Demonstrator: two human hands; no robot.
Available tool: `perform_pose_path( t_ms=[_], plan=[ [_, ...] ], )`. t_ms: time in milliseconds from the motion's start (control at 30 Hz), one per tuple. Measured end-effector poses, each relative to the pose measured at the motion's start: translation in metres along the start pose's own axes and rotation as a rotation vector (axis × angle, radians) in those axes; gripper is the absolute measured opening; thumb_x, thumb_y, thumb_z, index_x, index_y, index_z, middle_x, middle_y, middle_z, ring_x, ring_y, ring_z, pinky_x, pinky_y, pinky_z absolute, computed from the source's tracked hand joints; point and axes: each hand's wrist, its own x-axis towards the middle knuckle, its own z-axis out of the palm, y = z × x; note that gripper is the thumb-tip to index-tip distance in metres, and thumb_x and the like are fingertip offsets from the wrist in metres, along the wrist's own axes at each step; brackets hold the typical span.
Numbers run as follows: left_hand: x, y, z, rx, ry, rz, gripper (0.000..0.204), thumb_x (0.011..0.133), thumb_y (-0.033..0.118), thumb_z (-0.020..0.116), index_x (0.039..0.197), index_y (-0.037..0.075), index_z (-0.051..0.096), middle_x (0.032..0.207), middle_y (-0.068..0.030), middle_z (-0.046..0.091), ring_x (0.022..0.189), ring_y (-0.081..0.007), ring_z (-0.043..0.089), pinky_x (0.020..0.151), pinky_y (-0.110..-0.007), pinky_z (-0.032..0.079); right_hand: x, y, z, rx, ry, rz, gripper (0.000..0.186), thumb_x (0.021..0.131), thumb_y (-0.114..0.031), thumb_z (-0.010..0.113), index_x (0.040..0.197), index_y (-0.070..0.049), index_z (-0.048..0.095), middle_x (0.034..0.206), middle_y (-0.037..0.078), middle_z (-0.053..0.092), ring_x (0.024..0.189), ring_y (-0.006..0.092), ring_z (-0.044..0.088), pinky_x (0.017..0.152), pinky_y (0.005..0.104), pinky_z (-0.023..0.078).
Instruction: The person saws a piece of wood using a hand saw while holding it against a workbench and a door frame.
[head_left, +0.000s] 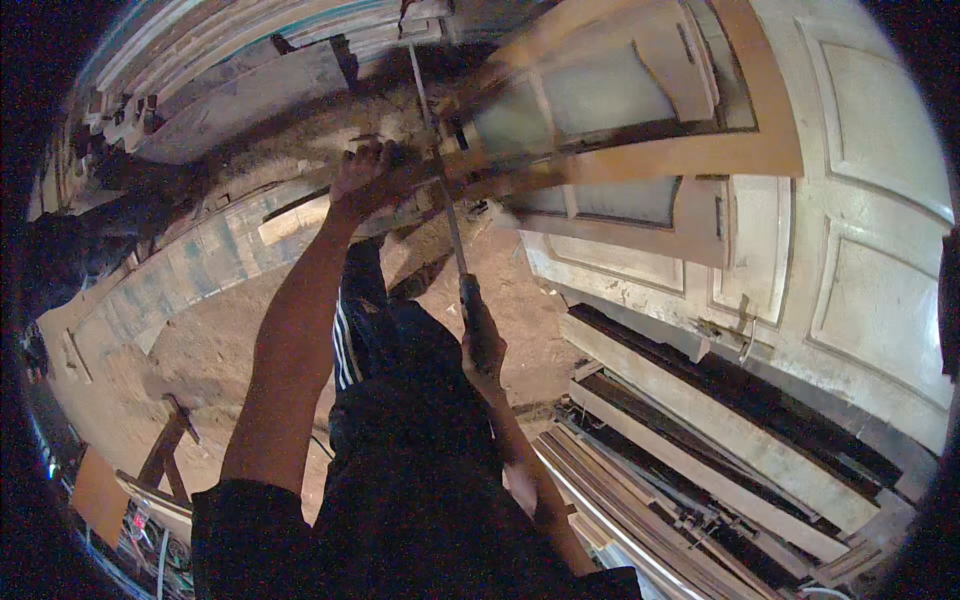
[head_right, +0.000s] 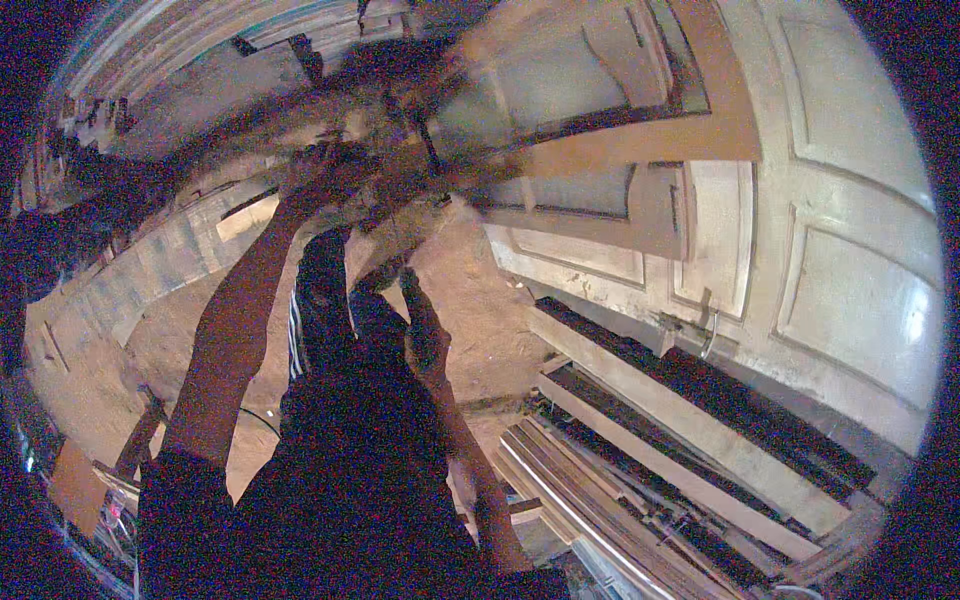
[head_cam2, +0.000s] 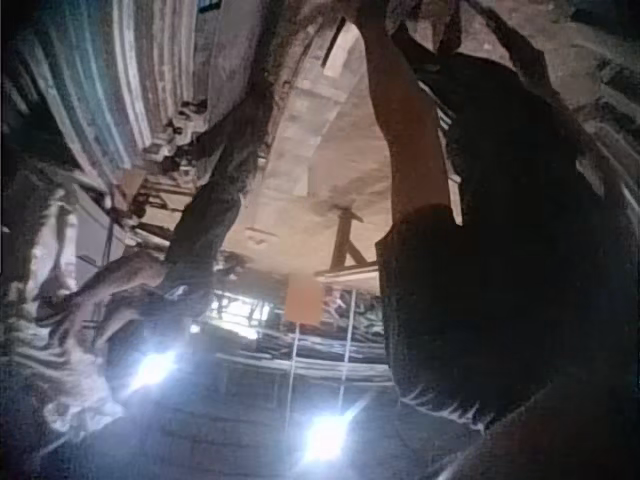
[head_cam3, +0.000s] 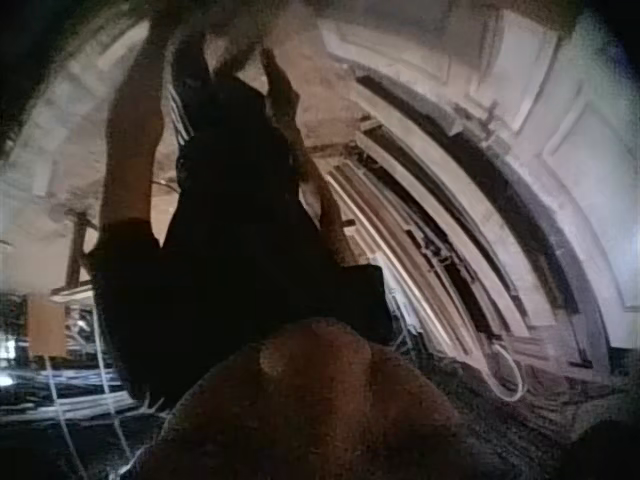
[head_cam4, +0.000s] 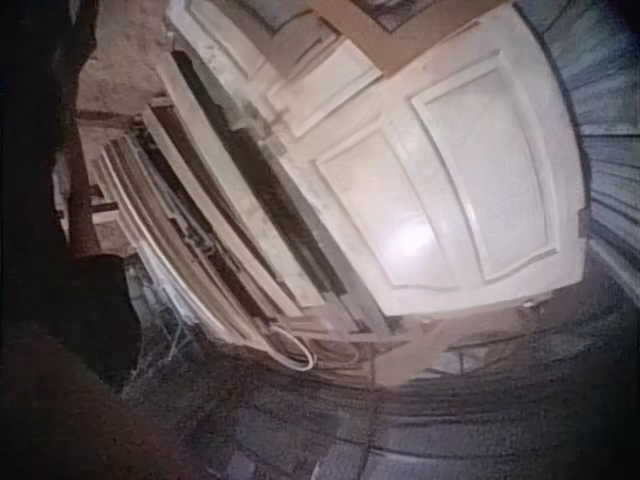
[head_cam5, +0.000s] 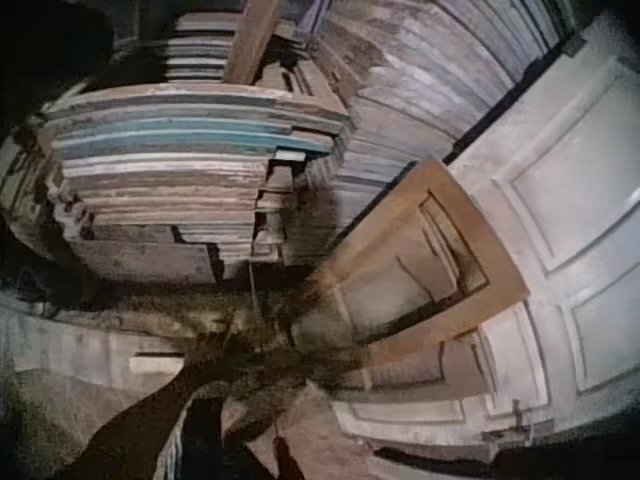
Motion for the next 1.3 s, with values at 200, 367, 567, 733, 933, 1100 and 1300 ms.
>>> perform_pose_path(
  t_ms=[200,367,567,733,933,1100,1300],
  plan=[
    [0.007,0.012,-0.004,0.052,0.117,0.059,0.087,0.081,0.051,0.074,0.15,0.01,0.04,0.135,-0.0154,0.058,0.124,-0.0331,0.059,0.101,-0.049,0.048,0.002,-0.006,-0.019,0.033,0.031,-0.011,0.047,0.093,-0.011,0.065,0.137,0.001,0.055,0.113,0.014,0.07,0.098,0.0199,0.067,0.086,0.0359,0.053],
    [-0.006,-0.003,0.002,0.022,0.248,0.118,0.073,0.081,0.05,0.073,0.137,0.01,0.049,0.124,-0.0143,0.064,0.116,-0.0318,0.063,0.095,-0.048,0.05,0.0,-0.017,-0.009,0.089,0.053,-0.032,0.045,0.094,-0.009,0.065,0.137,0.002,0.056,0.119,0.016,0.069,0.107,0.0197,0.065,0.093,0.0352,0.051],
    [-0.032,-0.004,-0.017,-0.05,0.758,0.335,0.068,0.078,0.051,0.074,0.129,0.009,0.056,0.12,-0.016,0.061,0.112,-0.0342,0.061,0.09,-0.05,0.049,-0.005,0.006,-0.004,0.054,0.058,-0.102,0.044,0.093,-0.009,0.065,0.135,0.003,0.057,0.111,0.014,0.069,0.095,0.0183,0.064,0.082,0.0321,0.052],
    [-0.075,0.01,-0.02,-0.061,0.846,0.255,0.07,0.072,0.053,0.079,0.119,0.004,0.061,0.115,-0.0173,0.06,0.104,-0.0365,0.06,0.087,-0.05,0.047,-0.022,0.008,-0.026,0.107,-0.015,-0.034,0.05,0.089,-0.01,0.063,0.138,0.001,0.055,0.13,0.02,0.066,0.121,0.0297,0.065,0.101,0.0392,0.05],
    [-0.104,-0.017,0.007,-0.234,0.753,0.262,0.076,0.071,0.05,0.083,0.125,0.001,0.06,0.112,-0.0193,0.06,0.104,-0.0401,0.059,0.086,-0.051,0.047,-0.024,-0.006,-0.01,0.102,0.093,-0.301,0.039,0.091,-0.001,0.062,0.129,0.005,0.06,0.108,0.013,0.069,0.089,0.0165,0.063,0.078,0.0305,0.052],
    [-0.125,-0.005,-0.02,-0.071,0.649,0.044,0.092,0.072,0.056,0.084,0.139,0.001,0.052,0.13,-0.0261,0.054,0.123,-0.0437,0.053,0.103,-0.053,0.045,-0.033,-0.027,-0.005,0.269,0.03,-0.061,0.038,0.092,-0.004,0.064,0.129,0.005,0.06,0.106,0.012,0.069,0.091,0.0157,0.064,0.08,0.029,0.052],
    [-0.1,-0.034,-0.058,-0.146,0.262,-0.16,0.12,0.067,0.09,0.063,0.147,0.003,0.044,0.146,-0.0273,0.047,0.135,-0.0431,0.047,0.113,-0.055,0.036,-0.046,-0.032,0.007,0.577,0.041,-0.154,0.038,0.093,-0.006,0.064,0.129,0.005,0.06,0.108,0.009,0.069,0.094,0.0143,0.065,0.083,0.0297,0.053]
  ],
)
